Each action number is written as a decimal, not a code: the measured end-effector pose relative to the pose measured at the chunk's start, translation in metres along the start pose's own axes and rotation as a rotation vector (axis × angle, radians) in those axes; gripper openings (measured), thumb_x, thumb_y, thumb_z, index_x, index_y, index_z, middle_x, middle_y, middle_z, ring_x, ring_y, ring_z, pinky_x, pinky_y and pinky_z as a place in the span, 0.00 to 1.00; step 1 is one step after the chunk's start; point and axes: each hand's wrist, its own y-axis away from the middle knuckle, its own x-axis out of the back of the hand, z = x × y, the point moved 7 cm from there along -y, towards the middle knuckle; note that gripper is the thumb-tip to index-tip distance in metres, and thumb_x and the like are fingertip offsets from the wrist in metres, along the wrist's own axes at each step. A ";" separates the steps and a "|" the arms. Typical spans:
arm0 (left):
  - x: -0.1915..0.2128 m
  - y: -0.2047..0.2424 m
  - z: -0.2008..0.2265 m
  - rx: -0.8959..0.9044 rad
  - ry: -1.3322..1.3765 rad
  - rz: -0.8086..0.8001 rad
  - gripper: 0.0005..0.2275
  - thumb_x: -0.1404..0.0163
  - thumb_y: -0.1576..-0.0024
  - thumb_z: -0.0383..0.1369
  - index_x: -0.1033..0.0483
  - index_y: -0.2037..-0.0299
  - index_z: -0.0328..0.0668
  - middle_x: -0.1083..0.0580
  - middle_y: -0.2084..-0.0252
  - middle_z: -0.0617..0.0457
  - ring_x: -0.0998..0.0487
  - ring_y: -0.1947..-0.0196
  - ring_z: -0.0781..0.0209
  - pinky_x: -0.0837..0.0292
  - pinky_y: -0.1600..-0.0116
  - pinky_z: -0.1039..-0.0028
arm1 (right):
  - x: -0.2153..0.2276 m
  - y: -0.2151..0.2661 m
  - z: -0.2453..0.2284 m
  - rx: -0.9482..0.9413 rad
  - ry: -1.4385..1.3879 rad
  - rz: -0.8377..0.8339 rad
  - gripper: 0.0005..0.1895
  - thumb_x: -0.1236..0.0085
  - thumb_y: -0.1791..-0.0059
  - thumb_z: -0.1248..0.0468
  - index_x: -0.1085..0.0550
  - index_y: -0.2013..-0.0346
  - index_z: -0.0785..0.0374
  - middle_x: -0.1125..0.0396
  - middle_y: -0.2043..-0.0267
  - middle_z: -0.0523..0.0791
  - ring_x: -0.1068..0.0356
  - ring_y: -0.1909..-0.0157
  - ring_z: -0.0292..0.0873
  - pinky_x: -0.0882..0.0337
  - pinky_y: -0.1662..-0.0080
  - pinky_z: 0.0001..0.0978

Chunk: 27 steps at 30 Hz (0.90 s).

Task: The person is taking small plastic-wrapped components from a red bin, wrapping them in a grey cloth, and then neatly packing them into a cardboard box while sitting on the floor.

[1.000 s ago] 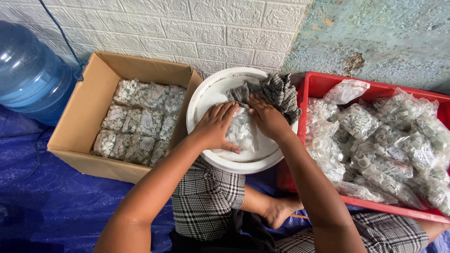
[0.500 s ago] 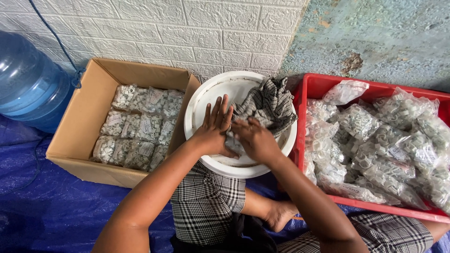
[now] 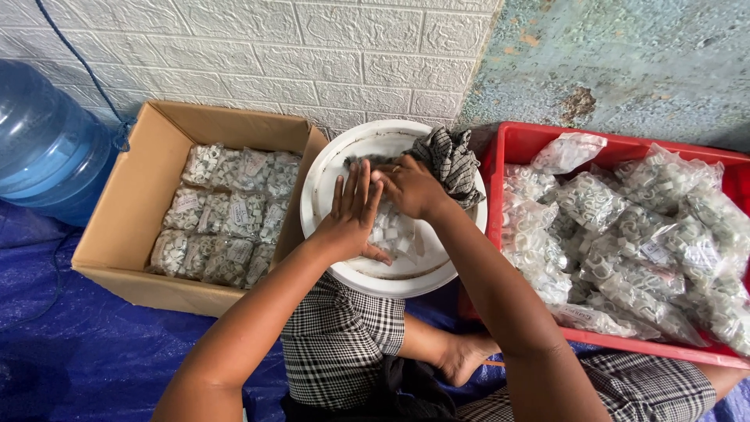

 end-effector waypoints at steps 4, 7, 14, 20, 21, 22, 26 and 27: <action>0.014 -0.008 0.003 0.061 0.130 -0.217 0.60 0.46 0.70 0.61 0.75 0.36 0.37 0.69 0.34 0.33 0.67 0.34 0.38 0.70 0.34 0.51 | 0.022 0.021 0.011 -0.112 -0.197 0.116 0.41 0.93 0.51 0.38 0.31 0.50 0.53 0.44 0.41 0.40 0.52 0.39 0.47 0.50 0.41 0.42; 0.007 -0.010 -0.007 0.106 0.165 -0.354 0.56 0.57 0.68 0.69 0.69 0.35 0.42 0.64 0.33 0.44 0.65 0.32 0.50 0.68 0.33 0.59 | 0.020 0.042 0.012 -0.190 -0.194 0.119 0.37 0.94 0.52 0.37 0.43 0.39 0.43 0.54 0.34 0.36 0.55 0.35 0.48 0.44 0.43 0.50; 0.005 -0.009 -0.026 0.208 0.514 -0.266 0.46 0.96 0.61 0.67 0.54 0.36 0.48 0.52 0.34 0.51 0.54 0.34 0.56 0.63 0.33 0.62 | 0.013 0.069 -0.049 0.175 -0.071 0.234 0.34 0.70 0.52 0.43 0.54 0.37 0.58 0.61 0.34 0.50 0.64 0.33 0.54 0.56 0.38 0.49; 0.022 -0.021 0.006 0.196 0.228 -0.400 0.41 0.88 0.51 0.63 0.60 0.36 0.38 0.60 0.33 0.43 0.64 0.33 0.50 0.66 0.32 0.62 | -0.013 0.057 -0.029 0.003 0.134 0.269 0.37 0.68 0.51 0.45 0.59 0.35 0.63 0.63 0.32 0.49 0.64 0.32 0.48 0.56 0.37 0.43; 0.018 -0.022 0.004 0.178 0.146 -0.412 0.39 0.84 0.50 0.62 0.61 0.36 0.37 0.61 0.32 0.44 0.65 0.32 0.51 0.66 0.33 0.62 | -0.013 0.058 -0.031 0.019 0.252 0.371 0.35 0.61 0.53 0.50 0.52 0.36 0.64 0.56 0.34 0.49 0.58 0.33 0.48 0.53 0.38 0.40; 0.015 -0.019 0.001 0.174 0.147 -0.412 0.39 0.84 0.50 0.62 0.61 0.36 0.37 0.61 0.32 0.44 0.65 0.32 0.51 0.66 0.33 0.62 | -0.014 0.060 -0.032 0.016 0.253 0.372 0.35 0.61 0.53 0.50 0.52 0.36 0.64 0.56 0.34 0.49 0.58 0.33 0.48 0.53 0.38 0.40; 0.012 -0.017 -0.010 0.138 0.303 -0.353 0.39 0.91 0.49 0.60 0.56 0.36 0.38 0.57 0.33 0.44 0.61 0.33 0.50 0.64 0.33 0.61 | 0.010 0.070 -0.039 0.051 0.114 0.599 0.17 0.50 0.55 0.51 0.28 0.57 0.57 0.34 0.51 0.44 0.39 0.44 0.42 0.43 0.42 0.40; 0.014 -0.016 -0.012 0.141 0.416 -0.310 0.40 0.93 0.50 0.61 0.54 0.36 0.39 0.53 0.34 0.44 0.57 0.33 0.48 0.61 0.34 0.58 | 0.006 0.067 -0.034 -0.033 0.033 0.482 0.18 0.48 0.57 0.49 0.29 0.59 0.55 0.35 0.49 0.42 0.40 0.42 0.41 0.46 0.40 0.45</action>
